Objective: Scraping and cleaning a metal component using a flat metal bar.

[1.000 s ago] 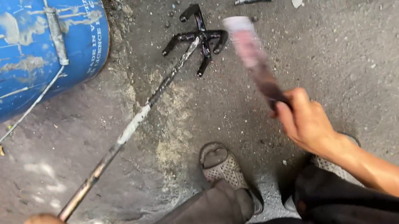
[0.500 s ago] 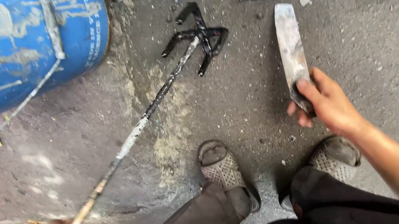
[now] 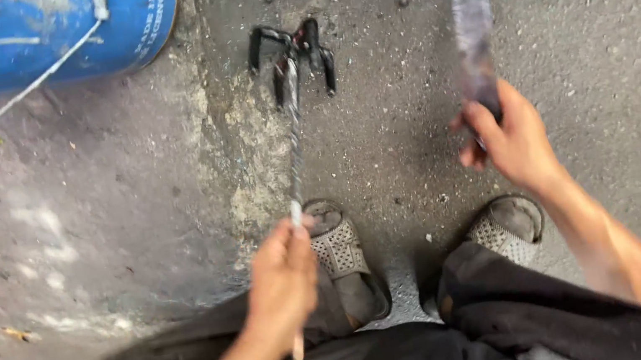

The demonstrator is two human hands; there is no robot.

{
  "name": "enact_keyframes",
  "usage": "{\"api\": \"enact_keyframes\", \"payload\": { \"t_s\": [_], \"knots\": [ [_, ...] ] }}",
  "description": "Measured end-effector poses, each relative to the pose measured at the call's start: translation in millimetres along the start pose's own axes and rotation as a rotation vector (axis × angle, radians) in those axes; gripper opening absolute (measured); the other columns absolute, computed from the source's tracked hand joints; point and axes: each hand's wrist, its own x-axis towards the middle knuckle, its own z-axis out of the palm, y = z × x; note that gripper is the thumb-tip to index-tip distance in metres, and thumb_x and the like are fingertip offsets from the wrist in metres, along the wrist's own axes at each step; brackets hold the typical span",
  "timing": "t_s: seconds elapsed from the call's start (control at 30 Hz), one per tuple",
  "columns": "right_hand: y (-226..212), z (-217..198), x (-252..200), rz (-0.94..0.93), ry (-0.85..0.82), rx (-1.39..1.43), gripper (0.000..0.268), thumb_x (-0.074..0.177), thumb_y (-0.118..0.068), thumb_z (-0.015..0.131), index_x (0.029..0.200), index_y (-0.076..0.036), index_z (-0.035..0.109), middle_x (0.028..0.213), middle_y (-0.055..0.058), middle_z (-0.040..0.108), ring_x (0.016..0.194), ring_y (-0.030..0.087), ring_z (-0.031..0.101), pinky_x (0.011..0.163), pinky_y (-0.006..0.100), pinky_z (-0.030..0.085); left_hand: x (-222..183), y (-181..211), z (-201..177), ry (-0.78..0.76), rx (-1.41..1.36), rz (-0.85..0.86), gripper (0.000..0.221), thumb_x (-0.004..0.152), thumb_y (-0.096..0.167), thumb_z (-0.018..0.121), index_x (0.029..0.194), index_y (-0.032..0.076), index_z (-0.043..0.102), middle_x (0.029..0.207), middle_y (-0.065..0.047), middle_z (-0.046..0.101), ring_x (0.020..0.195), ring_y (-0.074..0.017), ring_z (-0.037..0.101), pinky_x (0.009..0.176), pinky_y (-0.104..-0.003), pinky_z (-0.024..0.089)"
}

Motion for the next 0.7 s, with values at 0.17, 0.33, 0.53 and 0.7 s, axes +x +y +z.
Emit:
{"api": "enact_keyframes", "payload": {
  "t_s": [0.17, 0.33, 0.53, 0.7],
  "knots": [
    [40.1, -4.8, -74.7, -0.199, 0.068, -0.211, 0.02, 0.106, -0.01, 0.058, 0.105, 0.003, 0.043, 0.095, 0.01, 0.077, 0.067, 0.018, 0.073, 0.055, 0.033, 0.056, -51.2, -24.7, 52.4, -0.08, -0.371, -0.227, 0.023, 0.104, 0.023, 0.053, 0.119, 0.01, 0.065, 0.059, 0.005, 0.041, 0.045, -0.0053, 0.034, 0.039, -0.025, 0.027],
    [57.4, 1.3, -105.7, -0.349, -0.081, -0.527, 0.016, 0.1, -0.008, 0.063, 0.109, -0.001, 0.052, 0.088, 0.013, 0.077, 0.081, 0.024, 0.078, 0.069, 0.037, 0.06, -53.5, -32.6, 65.0, -0.134, -0.497, -0.351, 0.022, 0.105, 0.023, 0.051, 0.121, 0.013, 0.062, 0.059, 0.005, 0.038, 0.042, -0.0038, 0.028, 0.036, -0.024, 0.022],
    [27.3, 25.6, -92.4, -0.537, -0.329, -0.723, 0.035, 0.086, -0.011, 0.07, 0.116, 0.0, 0.055, 0.101, 0.016, 0.07, 0.074, 0.038, 0.07, 0.061, 0.046, 0.055, -44.6, -31.6, 45.6, -0.166, -0.282, -0.19, 0.029, 0.106, 0.026, 0.052, 0.126, 0.009, 0.063, 0.067, 0.002, 0.052, 0.048, -0.0057, 0.045, 0.041, -0.023, 0.038],
    [-0.4, 39.1, -72.9, -0.855, -0.411, -0.969, 0.056, 0.084, -0.027, 0.07, 0.133, -0.004, 0.055, 0.09, 0.012, 0.056, 0.064, 0.03, 0.067, 0.052, 0.041, 0.053, -21.8, -17.6, 1.7, -0.039, -0.142, -0.051, 0.036, 0.104, 0.043, 0.052, 0.109, 0.008, 0.055, 0.092, 0.0, 0.06, 0.08, -0.0064, 0.06, 0.059, -0.022, 0.052]
  ]
}}
